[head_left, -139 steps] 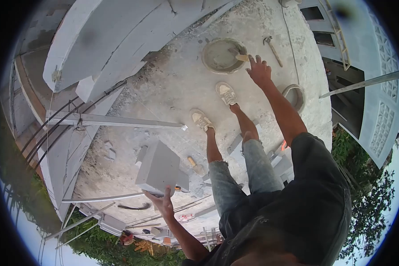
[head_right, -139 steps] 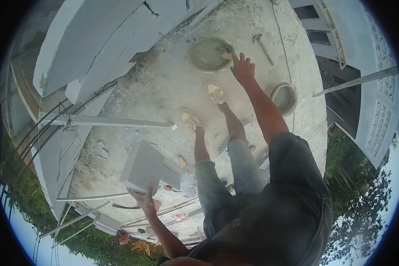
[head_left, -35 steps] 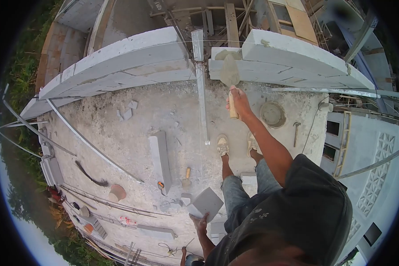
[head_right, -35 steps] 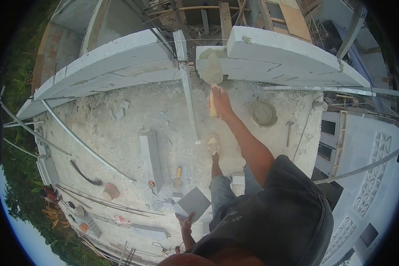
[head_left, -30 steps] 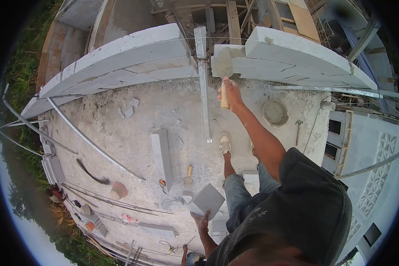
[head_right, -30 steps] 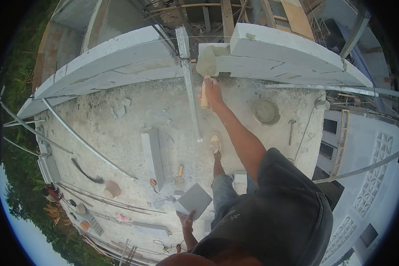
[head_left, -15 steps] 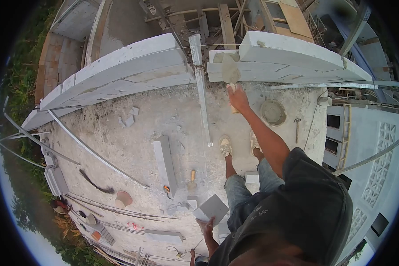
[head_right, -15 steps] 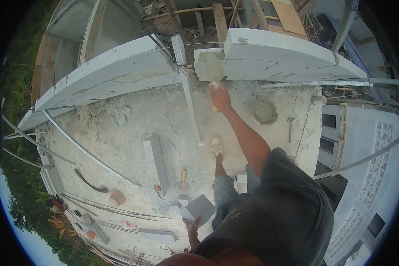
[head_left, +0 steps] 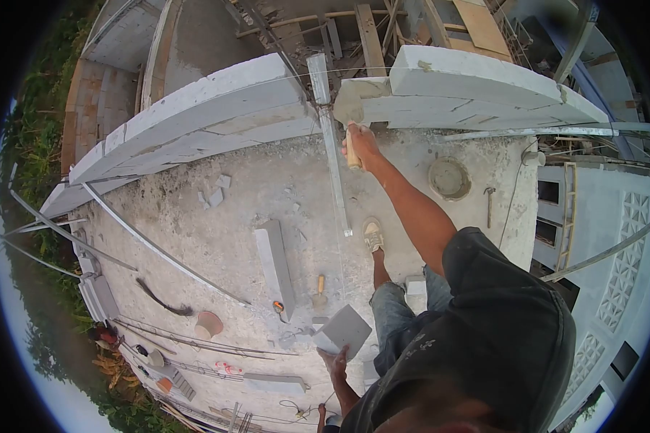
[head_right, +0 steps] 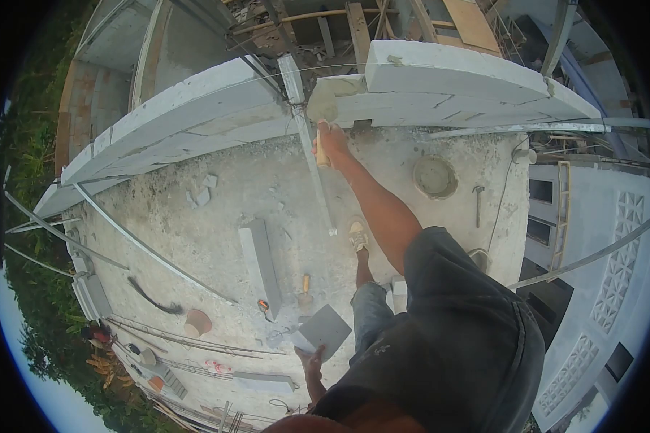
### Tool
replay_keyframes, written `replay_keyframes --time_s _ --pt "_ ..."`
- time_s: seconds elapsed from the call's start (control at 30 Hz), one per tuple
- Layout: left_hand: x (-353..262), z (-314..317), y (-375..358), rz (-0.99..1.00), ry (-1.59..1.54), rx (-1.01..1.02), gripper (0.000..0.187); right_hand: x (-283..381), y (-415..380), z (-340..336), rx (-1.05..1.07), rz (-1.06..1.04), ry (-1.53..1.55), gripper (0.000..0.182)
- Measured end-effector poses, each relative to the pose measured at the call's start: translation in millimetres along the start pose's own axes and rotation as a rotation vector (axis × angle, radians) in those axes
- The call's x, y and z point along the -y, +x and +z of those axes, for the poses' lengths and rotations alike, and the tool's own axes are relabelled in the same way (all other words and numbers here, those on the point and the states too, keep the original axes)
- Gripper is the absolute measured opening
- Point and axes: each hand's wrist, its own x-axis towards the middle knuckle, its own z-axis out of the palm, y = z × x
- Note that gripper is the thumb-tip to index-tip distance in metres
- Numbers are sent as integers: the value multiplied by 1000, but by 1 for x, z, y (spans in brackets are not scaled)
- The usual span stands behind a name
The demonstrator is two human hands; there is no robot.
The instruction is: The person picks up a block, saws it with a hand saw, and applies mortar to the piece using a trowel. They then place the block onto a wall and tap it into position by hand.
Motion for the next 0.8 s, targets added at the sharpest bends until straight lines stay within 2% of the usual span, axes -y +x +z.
replay_keyframes --time_s 0.07,0.17,0.23,0.33,0.4,0.53,0.7,0.8 --pt "0 0 3 31 35 -25 123 0 -5 -11 -21 -34 -235 48" --pt "-4 4 4 24 20 -35 120 -28 -35 -54 -267 -419 -824 49" --pt "-2 9 11 89 35 -18 115 -27 -78 -91 -294 -375 -911 51" --pt "1 16 15 55 113 -12 112 -84 -99 -183 -373 -477 -1009 54" --pt "-5 19 8 24 175 17 112 -111 -120 -243 -415 -291 -1115 53" --pt "-23 44 14 43 263 101 111 -145 -114 -344 -451 70 -1326 47" --pt "-49 88 31 88 415 142 112 -222 -38 -465 -371 282 -1527 40" --pt "-61 115 42 134 513 98 113 -278 13 -520 -338 187 -1756 29"
